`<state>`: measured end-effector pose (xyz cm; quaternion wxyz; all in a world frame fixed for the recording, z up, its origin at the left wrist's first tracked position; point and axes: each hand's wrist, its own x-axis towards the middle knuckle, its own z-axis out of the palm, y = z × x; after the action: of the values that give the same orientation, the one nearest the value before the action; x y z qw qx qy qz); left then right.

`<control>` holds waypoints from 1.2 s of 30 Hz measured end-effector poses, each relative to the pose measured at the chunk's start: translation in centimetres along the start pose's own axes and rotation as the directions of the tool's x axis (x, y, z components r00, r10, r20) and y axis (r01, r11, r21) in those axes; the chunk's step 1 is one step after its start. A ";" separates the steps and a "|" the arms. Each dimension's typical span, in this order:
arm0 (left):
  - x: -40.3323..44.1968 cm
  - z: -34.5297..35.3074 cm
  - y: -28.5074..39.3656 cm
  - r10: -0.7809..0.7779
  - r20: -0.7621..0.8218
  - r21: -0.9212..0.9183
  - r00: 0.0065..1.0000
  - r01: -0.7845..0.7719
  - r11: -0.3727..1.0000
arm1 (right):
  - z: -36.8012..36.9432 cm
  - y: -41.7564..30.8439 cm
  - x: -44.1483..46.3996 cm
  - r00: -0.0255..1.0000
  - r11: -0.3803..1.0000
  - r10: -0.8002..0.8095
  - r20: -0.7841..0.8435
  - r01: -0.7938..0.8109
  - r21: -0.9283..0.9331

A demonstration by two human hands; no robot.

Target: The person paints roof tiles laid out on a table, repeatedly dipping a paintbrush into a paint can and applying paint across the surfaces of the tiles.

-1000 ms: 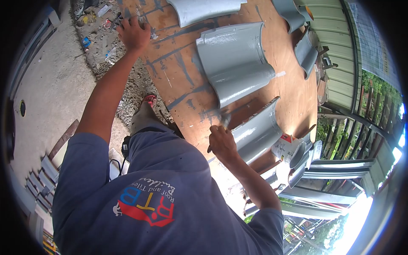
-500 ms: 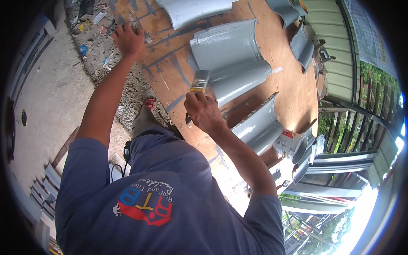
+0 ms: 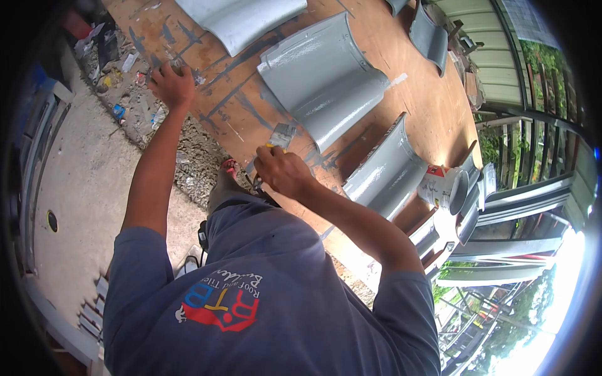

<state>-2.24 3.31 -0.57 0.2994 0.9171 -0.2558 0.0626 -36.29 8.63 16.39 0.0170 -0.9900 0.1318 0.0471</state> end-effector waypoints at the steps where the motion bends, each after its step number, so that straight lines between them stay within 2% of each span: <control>1: 0.0 0.1 -0.1 -0.012 0.009 -0.002 1.000 0.012 1.000 | 1.3 0.8 0.3 0.999 0.998 -0.016 -0.039 0.014 -0.065; 2: -0.1 0.3 -0.2 0.002 0.009 -0.006 1.000 -0.002 1.000 | 2.3 1.8 0.3 0.997 0.990 0.070 -0.028 -0.073 -0.117; 3: -0.2 0.3 -0.2 0.011 -0.012 0.002 1.000 -0.011 1.000 | 2.3 2.4 0.1 0.996 0.989 0.081 -0.035 -0.084 -0.118; 5: 0.3 0.6 -0.4 0.024 -0.036 0.007 0.999 -0.024 1.000 | 2.1 3.7 -0.5 0.975 0.972 0.216 0.059 -0.209 -0.106; 7: 0.1 0.4 -0.1 0.024 -0.030 0.054 0.999 -0.023 0.998 | 0.3 2.7 -0.9 0.971 0.972 0.218 0.096 -0.208 -0.106; 9: -0.3 0.0 0.0 0.048 -0.037 0.056 0.998 -0.046 0.997 | -0.9 1.4 -0.8 1.000 1.000 -0.008 -0.011 0.007 -0.012; 10: 0.0 -0.1 0.1 0.061 -0.062 0.069 0.996 -0.056 0.996 | -0.8 1.4 -0.5 0.995 0.998 -0.058 -0.079 0.060 0.026; 13: 0.1 0.2 -0.2 0.085 -0.084 0.064 0.993 -0.080 0.995 | 0.4 2.2 -0.7 0.995 0.995 0.087 -0.055 -0.089 -0.039; 14: 0.1 0.3 -0.3 0.113 -0.089 0.052 0.990 -0.109 0.993 | 0.0 3.1 -1.4 0.986 0.985 0.164 -0.036 -0.161 0.066; 18: 0.1 0.5 -0.4 0.114 -0.100 0.084 0.988 -0.106 0.991 | -0.6 3.2 -6.4 0.933 0.937 0.338 -0.125 -0.320 0.142; 20: 0.1 0.2 -0.2 0.132 -0.119 0.092 0.984 -0.121 0.988 | -1.5 1.8 -8.7 0.778 0.767 0.616 -0.124 -0.557 0.317; 21: 0.1 0.0 0.0 0.136 -0.117 0.073 0.984 -0.128 0.989 | -1.5 1.4 -9.5 0.681 0.701 0.700 -0.215 -0.599 0.386; 23: -0.1 -0.3 0.0 0.161 -0.118 0.053 0.980 -0.155 0.986 | -2.3 1.0 -10.3 0.472 0.520 0.846 -0.249 -0.627 0.580; 24: -0.1 -0.4 0.1 0.120 -0.073 0.067 0.990 -0.116 0.991 | -3.0 1.3 -10.4 0.456 0.515 0.851 -0.261 -0.623 0.589; 25: -0.1 -0.4 0.2 0.084 -0.029 0.081 0.996 -0.081 0.993 | -3.8 1.6 -10.3 0.507 0.525 0.826 -0.247 -0.530 0.666; 26: -0.1 -0.5 0.3 0.110 -0.042 0.074 0.993 -0.107 0.991 | -4.3 2.0 -10.3 0.555 0.527 0.794 -0.246 -0.429 0.734; 27: -0.1 -0.5 0.3 0.104 -0.026 0.087 0.994 -0.101 0.991 | -4.4 2.7 -10.4 0.533 0.523 0.803 -0.264 -0.420 0.742; 29: -0.1 -0.4 0.0 0.104 -0.014 0.086 0.994 -0.102 0.991 | -4.6 5.0 -10.7 0.696 0.554 0.697 -0.171 -0.371 0.745; 30: 0.0 -0.2 -0.1 0.108 -0.019 0.070 0.994 -0.107 0.992 | -4.7 6.6 -10.9 0.706 0.595 0.682 -0.191 -0.385 0.706; 31: 0.0 -0.1 -0.1 0.107 -0.035 0.063 0.994 -0.105 0.992 | -5.2 8.3 -10.9 0.696 0.498 0.711 -0.104 -0.393 0.773; 32: 0.0 0.1 -0.2 0.108 -0.047 0.059 0.993 -0.106 0.993 | -6.0 10.0 -10.7 0.631 0.359 0.774 0.063 -0.518 0.777; 34: 0.0 0.5 -0.8 0.142 -0.059 0.061 0.988 -0.138 0.988 | -6.8 14.1 -10.8 0.592 0.336 0.804 0.053 -0.526 0.781; 35: 0.3 0.7 -0.8 0.138 -0.068 0.068 0.988 -0.134 0.989 | -7.0 16.7 -10.8 0.538 0.238 0.834 0.123 -0.550 0.800; 36: 0.4 0.7 -0.7 0.172 -0.077 0.067 0.982 -0.167 0.984 | -6.3 19.4 -10.9 0.504 0.301 0.863 0.026 -0.556 0.775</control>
<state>-1.57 3.24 -1.40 0.2756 0.8972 -0.3183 0.1331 -51.31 -7.58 23.33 0.3392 -0.7160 0.5741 -0.2067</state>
